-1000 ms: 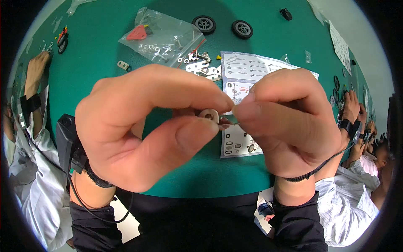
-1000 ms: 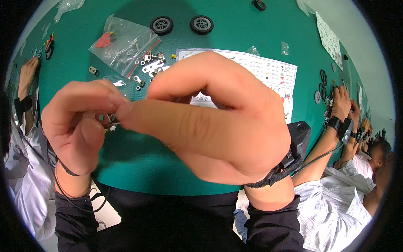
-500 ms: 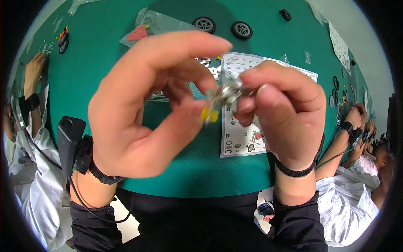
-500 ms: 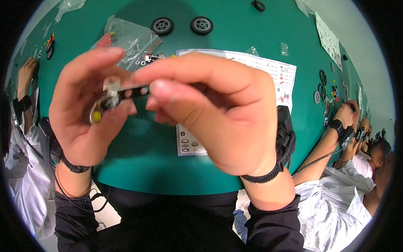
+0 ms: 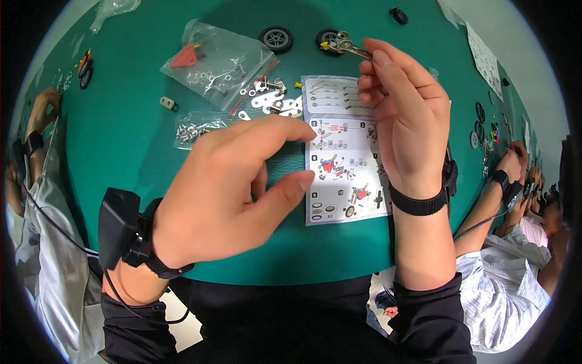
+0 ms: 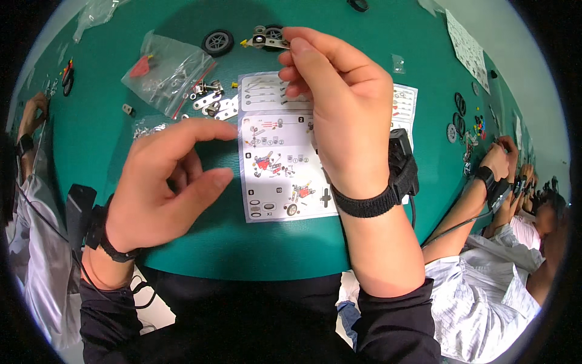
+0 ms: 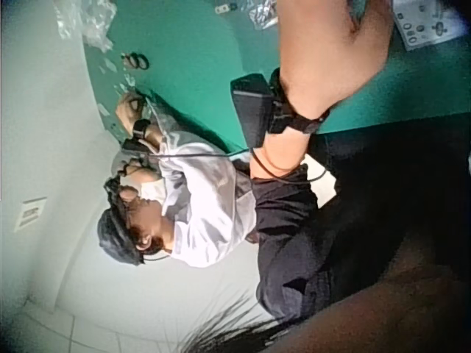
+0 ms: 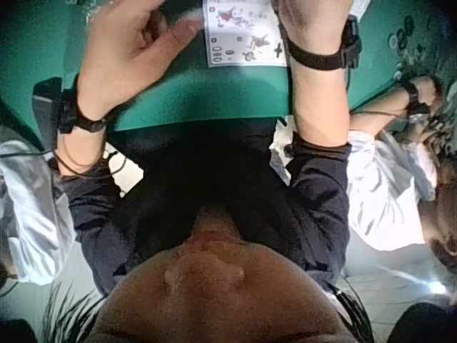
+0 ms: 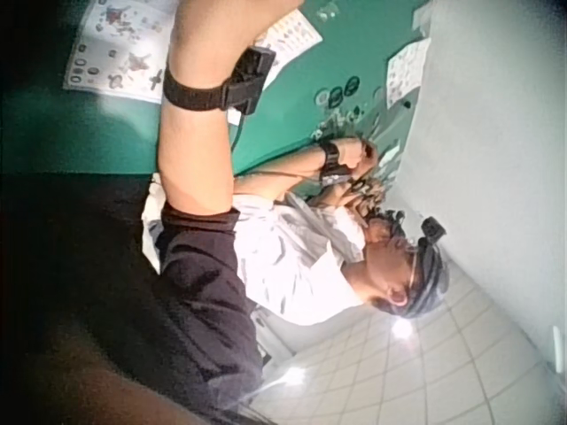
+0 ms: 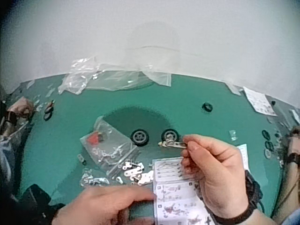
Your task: The recorder is assembling a toy car model using metal and plastic components, following paper instructions.
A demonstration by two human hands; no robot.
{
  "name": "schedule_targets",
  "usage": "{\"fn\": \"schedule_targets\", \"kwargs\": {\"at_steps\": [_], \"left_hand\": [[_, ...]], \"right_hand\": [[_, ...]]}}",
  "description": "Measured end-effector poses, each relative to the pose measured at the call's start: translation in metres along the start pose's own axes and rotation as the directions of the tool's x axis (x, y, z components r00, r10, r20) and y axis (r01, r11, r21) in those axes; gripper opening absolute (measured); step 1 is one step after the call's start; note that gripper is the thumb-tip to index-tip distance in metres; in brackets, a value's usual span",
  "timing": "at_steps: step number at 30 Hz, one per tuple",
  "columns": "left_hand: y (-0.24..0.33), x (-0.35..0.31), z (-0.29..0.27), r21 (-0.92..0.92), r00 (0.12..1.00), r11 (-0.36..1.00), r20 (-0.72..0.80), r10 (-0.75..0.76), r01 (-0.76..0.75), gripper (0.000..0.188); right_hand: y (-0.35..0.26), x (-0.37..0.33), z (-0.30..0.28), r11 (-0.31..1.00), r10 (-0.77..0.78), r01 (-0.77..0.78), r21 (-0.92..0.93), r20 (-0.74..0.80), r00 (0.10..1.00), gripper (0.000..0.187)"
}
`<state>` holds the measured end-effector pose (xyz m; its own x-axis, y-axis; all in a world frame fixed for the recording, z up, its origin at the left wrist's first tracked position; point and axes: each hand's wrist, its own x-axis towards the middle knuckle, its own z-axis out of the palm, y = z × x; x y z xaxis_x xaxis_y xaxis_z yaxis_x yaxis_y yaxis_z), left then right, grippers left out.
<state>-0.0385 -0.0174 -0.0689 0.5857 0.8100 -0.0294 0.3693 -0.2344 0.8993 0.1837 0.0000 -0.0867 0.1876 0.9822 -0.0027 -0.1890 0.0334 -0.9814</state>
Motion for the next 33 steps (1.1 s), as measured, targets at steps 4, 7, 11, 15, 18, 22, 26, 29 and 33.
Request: {"fn": "schedule_targets", "kwargs": {"at_steps": [4, 7, 11, 15, 18, 22, 26, 29, 33], "left_hand": [[0.008, 0.002, 0.008, -0.212, 0.978, 0.955, 0.067, -0.197, 0.207, 0.036], [0.010, 0.006, 0.013, -0.454, 0.956, 0.843, 0.089, -0.278, 0.287, 0.040], [0.009, 0.010, 0.016, -0.632, 0.965, 0.738, 0.067, -0.252, 0.237, 0.041], [0.014, 0.007, 0.013, -0.430, 0.969, 0.881, -0.055, -0.241, 0.195, 0.039], [0.014, 0.003, 0.017, -0.394, 0.982, 0.901, 0.016, -0.191, 0.182, 0.038], [0.025, 0.007, 0.020, -0.561, 0.967, 0.791, 0.077, -0.244, 0.244, 0.039], [0.024, 0.013, 0.025, -0.593, 0.963, 0.771, 0.024, -0.268, 0.230, 0.037], [0.008, 0.018, 0.036, -0.219, 0.991, 0.971, -0.078, -0.112, 0.093, 0.034], [0.005, 0.020, 0.037, -0.041, 0.973, 0.998, -0.227, 0.034, -0.045, 0.024]], "right_hand": [[-0.002, -0.001, 0.000, 0.996, 0.046, -0.048, 0.080, 0.024, 0.999, 0.025], [0.002, -0.002, 0.000, 0.976, 0.093, -0.105, 0.190, 0.072, 0.993, 0.026], [0.002, -0.001, -0.003, 0.928, 0.183, -0.198, 0.317, 0.076, 0.980, 0.027], [-0.001, -0.002, -0.010, 0.893, 0.219, -0.219, 0.392, 0.047, 0.975, 0.026], [-0.002, -0.002, -0.013, 0.875, 0.234, -0.235, 0.423, 0.055, 0.971, 0.026], [-0.005, -0.001, -0.012, 0.859, 0.241, -0.256, 0.442, 0.091, 0.966, 0.026], [-0.006, -0.002, -0.011, 0.842, 0.255, -0.285, 0.459, 0.128, 0.959, 0.027], [-0.009, -0.008, -0.006, 0.824, 0.255, -0.293, 0.486, 0.144, 0.956, 0.027], [-0.016, -0.016, -0.004, 0.844, 0.187, -0.239, 0.480, 0.154, 0.970, 0.027]]}}
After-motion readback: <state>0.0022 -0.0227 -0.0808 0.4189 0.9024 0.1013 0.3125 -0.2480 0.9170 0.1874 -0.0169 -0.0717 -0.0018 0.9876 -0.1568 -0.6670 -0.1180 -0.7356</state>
